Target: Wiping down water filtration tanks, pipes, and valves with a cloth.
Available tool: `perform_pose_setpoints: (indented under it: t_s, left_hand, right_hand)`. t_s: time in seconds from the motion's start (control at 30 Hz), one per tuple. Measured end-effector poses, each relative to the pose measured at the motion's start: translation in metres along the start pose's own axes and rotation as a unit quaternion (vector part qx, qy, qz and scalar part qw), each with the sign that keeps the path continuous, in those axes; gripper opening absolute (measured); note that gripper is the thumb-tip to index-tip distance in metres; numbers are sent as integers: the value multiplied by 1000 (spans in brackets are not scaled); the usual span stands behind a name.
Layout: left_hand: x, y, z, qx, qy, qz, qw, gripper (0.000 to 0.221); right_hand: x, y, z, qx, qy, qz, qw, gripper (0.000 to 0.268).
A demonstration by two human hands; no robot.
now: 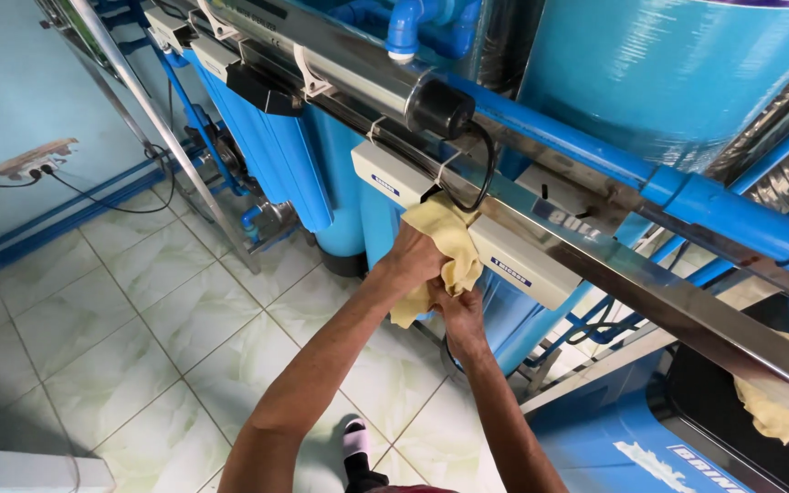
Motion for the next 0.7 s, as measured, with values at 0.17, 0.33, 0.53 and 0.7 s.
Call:
perform_pose_setpoints:
  t_s: [0.17, 0.33, 0.53, 0.7]
  left_hand:
    - [-4, -8, 11, 42, -20, 41, 998, 42]
    - [-12, -21, 18, 78, -40, 85, 993, 44]
    - [-6, -16, 32, 111, -97, 126, 981, 43]
    - [20, 12, 43, 171, -214, 153, 949, 40]
  right_hand:
    - [1, -7, 1, 10, -23, 3, 1000, 17]
    - [1, -9, 2, -7, -24, 9, 1000, 22]
    - [0, 2, 0, -51, -28, 19, 998, 19]
    - [5, 14, -2, -64, -27, 2, 998, 14]
Point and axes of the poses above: each hand's wrist, its own x-axis away from the middle knuckle, its own y-axis out of the palm, z = x × y, the point moved 7 cm from there along -x, towards the middle knuckle, and after that the axes turned 13 degrees about y, right-handed, at the moved point
